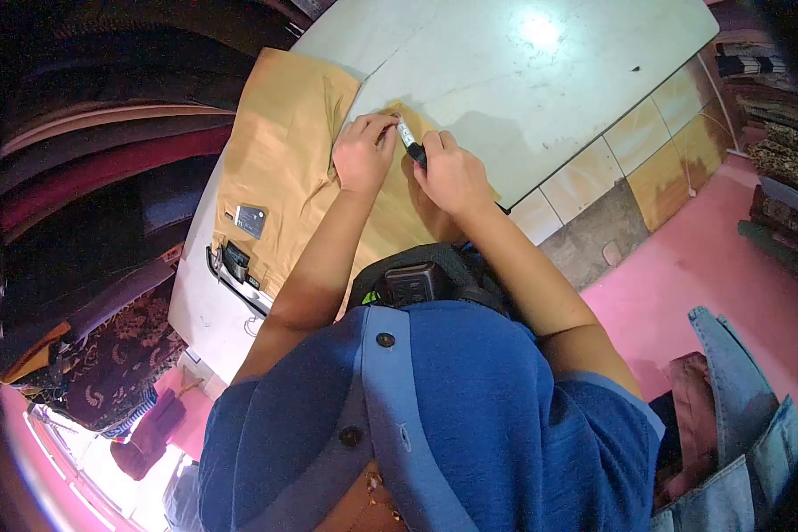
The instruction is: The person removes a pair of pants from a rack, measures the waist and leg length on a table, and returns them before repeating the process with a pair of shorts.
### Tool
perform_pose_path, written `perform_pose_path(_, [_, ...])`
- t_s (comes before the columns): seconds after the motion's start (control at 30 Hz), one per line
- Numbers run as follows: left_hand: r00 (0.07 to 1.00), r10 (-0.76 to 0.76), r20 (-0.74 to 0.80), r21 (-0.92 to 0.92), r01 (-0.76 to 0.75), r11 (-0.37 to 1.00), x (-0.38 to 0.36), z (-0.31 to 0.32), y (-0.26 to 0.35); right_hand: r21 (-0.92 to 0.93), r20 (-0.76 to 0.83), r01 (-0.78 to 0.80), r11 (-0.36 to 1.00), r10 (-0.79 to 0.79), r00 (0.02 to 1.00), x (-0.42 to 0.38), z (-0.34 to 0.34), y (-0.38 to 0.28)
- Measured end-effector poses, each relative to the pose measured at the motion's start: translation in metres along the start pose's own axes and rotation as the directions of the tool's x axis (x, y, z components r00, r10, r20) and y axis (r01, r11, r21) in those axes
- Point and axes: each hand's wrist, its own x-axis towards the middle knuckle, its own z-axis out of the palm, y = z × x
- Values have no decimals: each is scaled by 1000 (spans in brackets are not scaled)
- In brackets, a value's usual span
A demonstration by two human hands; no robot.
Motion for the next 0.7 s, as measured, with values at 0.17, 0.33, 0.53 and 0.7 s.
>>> perform_pose_path(0.17, [993,-83,85,24,82,996,0,-4,10,-17,11,15,1000,-15,1000,1,-2,-1])
perform_pose_path(0.33, [933,-245,263,72,234,969,3,-5,14,-22,1,21,1000,-21,1000,1,-2,-1])
perform_pose_path(0.53, [879,-374,296,-33,400,916,9,-11,20,-11,13,-2,1000,2,1000,0,-3,-3])
perform_pose_path(0.7, [818,-436,376,-5,472,881,19,-18,22,-11,-1,6,1000,-6,1000,0,1,0])
